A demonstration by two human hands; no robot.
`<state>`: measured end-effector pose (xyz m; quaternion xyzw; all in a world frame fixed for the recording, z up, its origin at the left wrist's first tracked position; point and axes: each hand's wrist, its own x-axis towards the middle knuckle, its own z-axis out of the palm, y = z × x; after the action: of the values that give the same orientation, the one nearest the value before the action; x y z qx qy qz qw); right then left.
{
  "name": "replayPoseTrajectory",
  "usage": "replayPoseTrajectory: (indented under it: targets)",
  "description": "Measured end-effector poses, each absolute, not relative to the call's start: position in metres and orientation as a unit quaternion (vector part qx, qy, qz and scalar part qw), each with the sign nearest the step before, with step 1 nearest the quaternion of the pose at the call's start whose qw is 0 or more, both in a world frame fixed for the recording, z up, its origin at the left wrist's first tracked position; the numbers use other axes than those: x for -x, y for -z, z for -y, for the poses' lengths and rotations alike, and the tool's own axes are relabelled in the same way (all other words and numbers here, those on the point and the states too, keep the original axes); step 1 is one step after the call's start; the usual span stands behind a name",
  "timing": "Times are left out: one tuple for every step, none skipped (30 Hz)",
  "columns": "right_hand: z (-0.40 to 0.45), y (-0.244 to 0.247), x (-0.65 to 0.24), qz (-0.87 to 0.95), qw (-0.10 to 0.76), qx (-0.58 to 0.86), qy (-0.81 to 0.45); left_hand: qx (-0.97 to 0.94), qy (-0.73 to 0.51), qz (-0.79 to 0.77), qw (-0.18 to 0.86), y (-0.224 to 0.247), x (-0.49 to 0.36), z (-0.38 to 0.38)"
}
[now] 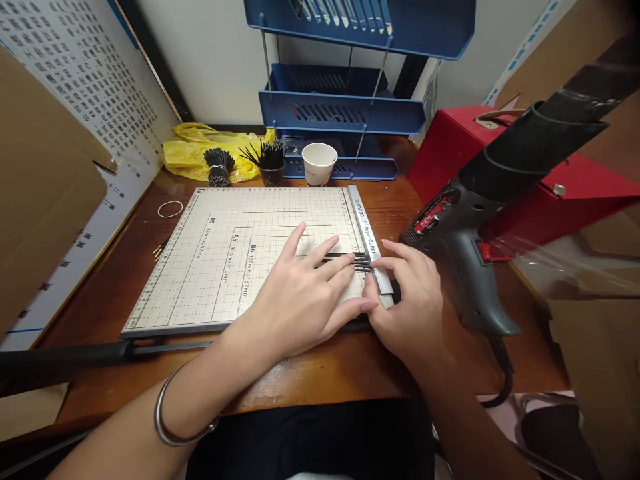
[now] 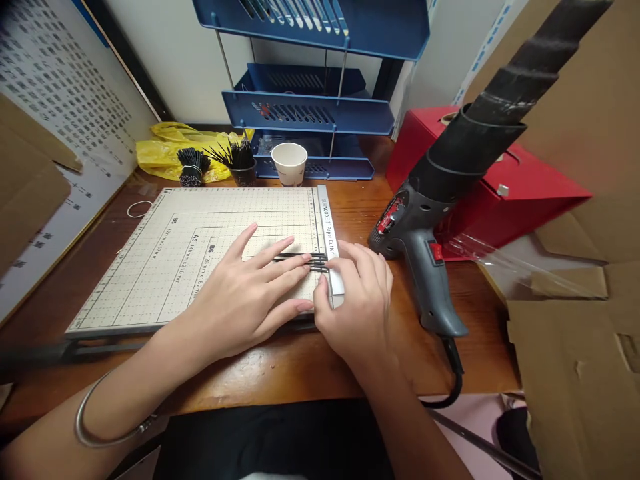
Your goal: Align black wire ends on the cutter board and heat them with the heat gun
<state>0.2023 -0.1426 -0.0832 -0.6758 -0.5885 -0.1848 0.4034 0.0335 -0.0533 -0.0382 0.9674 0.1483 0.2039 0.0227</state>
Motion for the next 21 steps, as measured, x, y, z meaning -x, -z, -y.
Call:
replayPoseTrajectory:
  targets:
    - [0.1427,0.0833,-0.2025,0.589,0.404,0.675,0.185,-0.968,-0.202,-0.146,0.025,0.0382,-0.0333,0.0537]
    - [0.1428,0.0834,-0.2027,0.589,0.404,0.675,0.184,-0.969,-0.2,-0.145,0.026,0.0385,-0.0334,0.0542]
    - [0.1429,0.0836,-0.203,0.589,0.402,0.677,0.182,-0.969,-0.197,-0.145,0.028,0.039,-0.0337,0.0548]
    - [0.1431,0.0838,-0.2033,0.588,0.401,0.68,0.178,-0.969,-0.195,-0.146,0.028,0.0396,-0.0342,0.0553]
    - [0.1433,0.084,-0.2035,0.587,0.399,0.682,0.175,-0.969,-0.194,-0.147,0.029,0.04,-0.0347,0.0557]
    - [0.1434,0.0842,-0.2036,0.587,0.398,0.683,0.173,-0.969,-0.193,-0.15,0.028,0.0403,-0.0352,0.056]
    - [0.1434,0.0843,-0.2037,0.587,0.398,0.684,0.172,-0.969,-0.191,-0.151,0.028,0.0404,-0.0356,0.0561]
    - [0.1433,0.0843,-0.2036,0.587,0.398,0.684,0.173,-0.97,-0.19,-0.152,0.028,0.0403,-0.0359,0.056]
    - [0.1431,0.0843,-0.2034,0.586,0.398,0.684,0.173,-0.97,-0.189,-0.151,0.028,0.0401,-0.036,0.0558]
    - [0.1429,0.0841,-0.2032,0.586,0.397,0.685,0.172,-0.971,-0.187,-0.149,0.028,0.0397,-0.036,0.0555]
    - [0.1427,0.0839,-0.2028,0.585,0.395,0.688,0.17,-0.971,-0.185,-0.146,0.029,0.0393,-0.0358,0.0551]
    - [0.1426,0.0836,-0.2024,0.583,0.393,0.692,0.166,-0.972,-0.184,-0.145,0.029,0.0388,-0.0354,0.0546]
    - [0.1424,0.0833,-0.202,0.581,0.391,0.696,0.161,-0.972,-0.184,-0.146,0.029,0.0383,-0.035,0.054]
    - [0.1424,0.0829,-0.2016,0.579,0.389,0.699,0.156,-0.971,-0.184,-0.149,0.027,0.0378,-0.0346,0.0534]
    - [0.1424,0.0826,-0.2013,0.577,0.388,0.702,0.152,-0.971,-0.184,-0.154,0.027,0.0375,-0.0342,0.0528]
    - [0.1424,0.0822,-0.2009,0.576,0.388,0.704,0.149,-0.97,-0.183,-0.157,0.027,0.0372,-0.0339,0.0523]
    - [0.1425,0.0819,-0.2007,0.574,0.389,0.705,0.148,-0.97,-0.182,-0.158,0.029,0.0371,-0.0339,0.0519]
    - [0.1426,0.0817,-0.2005,0.572,0.388,0.707,0.146,-0.97,-0.181,-0.158,0.032,0.0371,-0.0339,0.0518]
    - [0.1427,0.0816,-0.2005,0.571,0.387,0.71,0.144,-0.971,-0.179,-0.155,0.036,0.0372,-0.0341,0.0518]
    - [0.1428,0.0816,-0.2005,0.569,0.387,0.712,0.141,-0.971,-0.179,-0.151,0.039,0.0374,-0.0344,0.052]
    - [0.1428,0.0817,-0.2007,0.569,0.385,0.713,0.138,-0.972,-0.179,-0.148,0.041,0.0376,-0.0347,0.0523]
